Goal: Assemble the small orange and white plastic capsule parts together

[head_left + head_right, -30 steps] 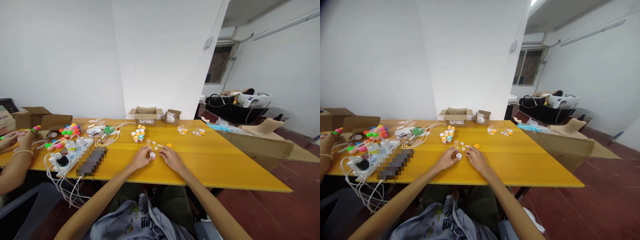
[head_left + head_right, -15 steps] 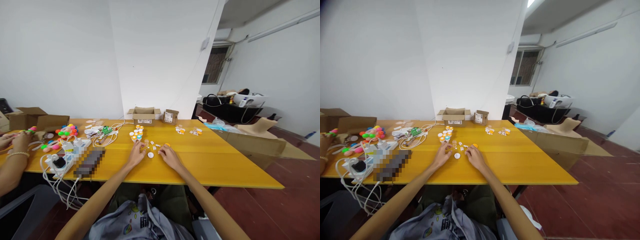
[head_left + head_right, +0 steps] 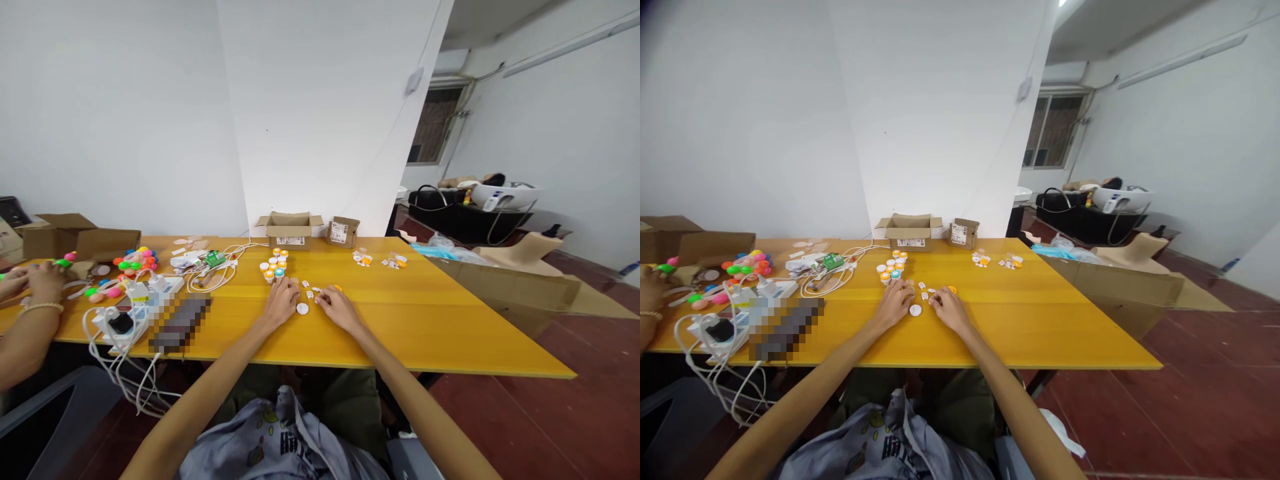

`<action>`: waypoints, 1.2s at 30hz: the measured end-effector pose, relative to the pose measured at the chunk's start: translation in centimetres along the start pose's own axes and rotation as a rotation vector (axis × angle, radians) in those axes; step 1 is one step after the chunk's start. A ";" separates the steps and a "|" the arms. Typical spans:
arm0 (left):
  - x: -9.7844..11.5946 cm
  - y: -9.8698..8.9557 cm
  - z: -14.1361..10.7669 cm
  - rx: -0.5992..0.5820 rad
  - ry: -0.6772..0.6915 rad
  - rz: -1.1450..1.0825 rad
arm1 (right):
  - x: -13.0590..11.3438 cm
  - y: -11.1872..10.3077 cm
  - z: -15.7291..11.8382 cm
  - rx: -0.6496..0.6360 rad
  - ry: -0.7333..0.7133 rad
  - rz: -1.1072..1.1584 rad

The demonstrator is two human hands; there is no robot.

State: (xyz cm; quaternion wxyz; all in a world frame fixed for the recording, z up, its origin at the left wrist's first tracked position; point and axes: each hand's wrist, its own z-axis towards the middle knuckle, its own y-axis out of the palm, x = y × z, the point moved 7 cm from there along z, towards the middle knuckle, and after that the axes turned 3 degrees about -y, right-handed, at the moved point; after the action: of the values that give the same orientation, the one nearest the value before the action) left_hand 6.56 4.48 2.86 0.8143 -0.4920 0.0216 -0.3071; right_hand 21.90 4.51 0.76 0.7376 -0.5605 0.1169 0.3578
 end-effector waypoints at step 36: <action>-1.0 0.1 -0.8 -0.086 -0.157 -0.737 | -4.0 1.2 -1.0 -0.011 -0.381 0.072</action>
State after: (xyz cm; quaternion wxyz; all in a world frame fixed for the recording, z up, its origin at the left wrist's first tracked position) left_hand 5.56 4.43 2.08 0.6269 -0.5225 -0.2067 -0.5397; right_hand 18.49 2.14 1.78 0.7301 -0.4820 -0.0067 0.4844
